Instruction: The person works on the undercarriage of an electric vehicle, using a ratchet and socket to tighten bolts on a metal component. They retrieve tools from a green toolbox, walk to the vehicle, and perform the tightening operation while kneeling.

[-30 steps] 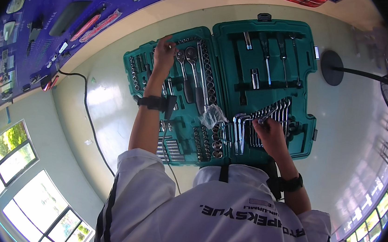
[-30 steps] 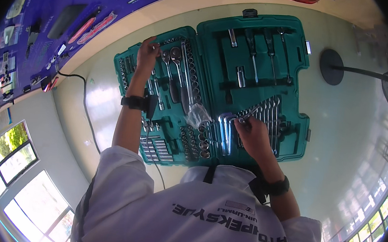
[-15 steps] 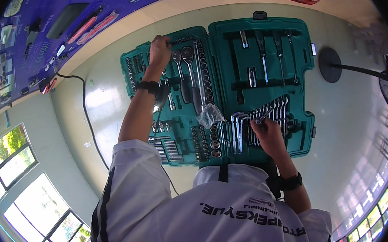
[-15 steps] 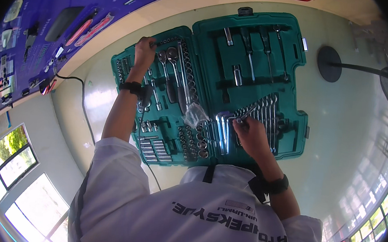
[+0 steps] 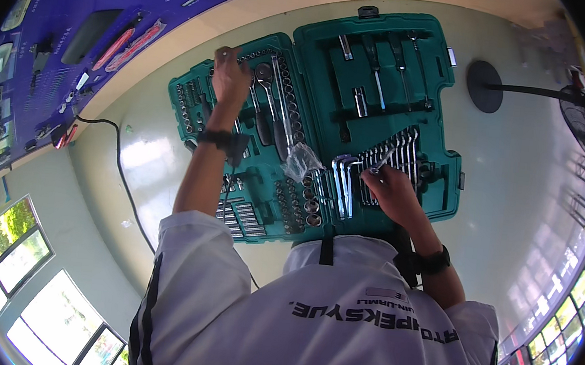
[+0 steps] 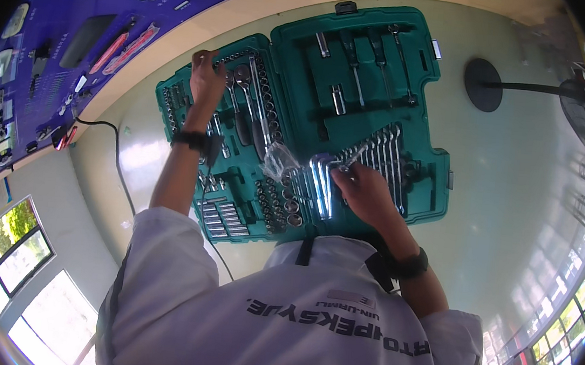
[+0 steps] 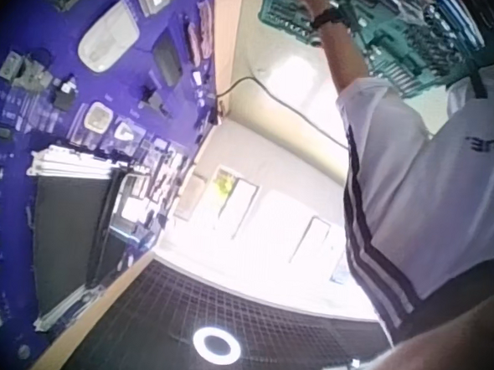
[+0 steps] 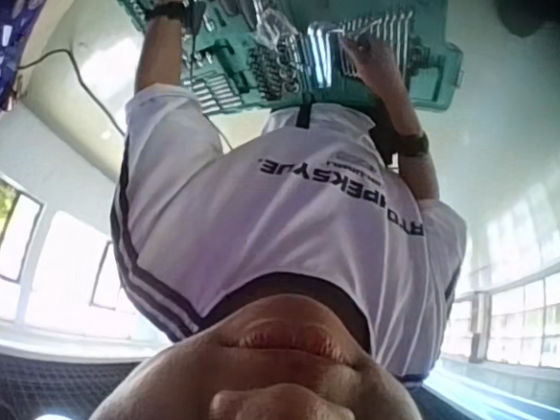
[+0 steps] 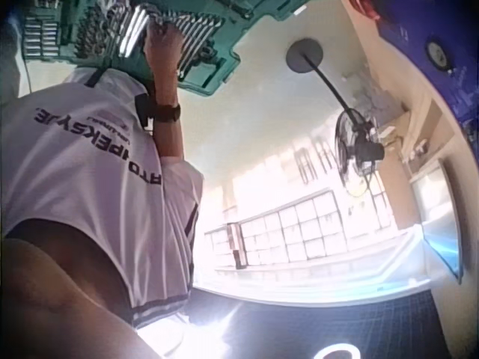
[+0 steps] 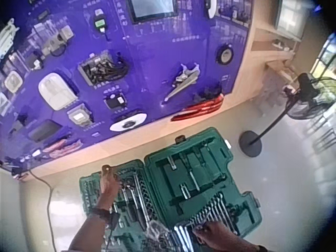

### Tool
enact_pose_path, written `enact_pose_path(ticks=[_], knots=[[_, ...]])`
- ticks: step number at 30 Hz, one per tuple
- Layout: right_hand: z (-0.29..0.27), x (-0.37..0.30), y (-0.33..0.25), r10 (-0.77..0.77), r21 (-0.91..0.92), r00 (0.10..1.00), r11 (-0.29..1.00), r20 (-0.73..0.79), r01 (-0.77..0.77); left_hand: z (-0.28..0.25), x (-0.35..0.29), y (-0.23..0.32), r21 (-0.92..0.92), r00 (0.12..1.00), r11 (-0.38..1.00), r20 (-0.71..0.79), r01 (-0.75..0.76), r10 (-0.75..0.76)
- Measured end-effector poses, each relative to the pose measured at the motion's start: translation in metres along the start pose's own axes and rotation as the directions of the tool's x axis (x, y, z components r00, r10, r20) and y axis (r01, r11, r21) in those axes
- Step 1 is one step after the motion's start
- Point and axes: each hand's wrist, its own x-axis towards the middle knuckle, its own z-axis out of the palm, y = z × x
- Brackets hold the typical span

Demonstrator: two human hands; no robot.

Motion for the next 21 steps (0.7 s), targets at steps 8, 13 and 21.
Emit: enact_pose_path(ticks=[8,13,21], knots=[[0.017,-0.016,-0.031,-0.282,0.413,0.868,0.905,0.410,0.099,-0.098,-0.191,0.174,-0.674,0.718,0.444,0.690,0.590,0.091],[0.052,-0.034,-0.022,-0.243,0.344,0.635,0.938,0.733,-0.038,-0.128,-0.269,0.157,-0.590,0.870,0.678,0.467,0.438,-0.156],[0.093,-0.128,-0.041,-0.227,0.295,0.397,0.948,0.889,-0.120,-0.158,-0.360,0.105,-0.598,0.961,0.754,0.132,0.271,-0.242]])
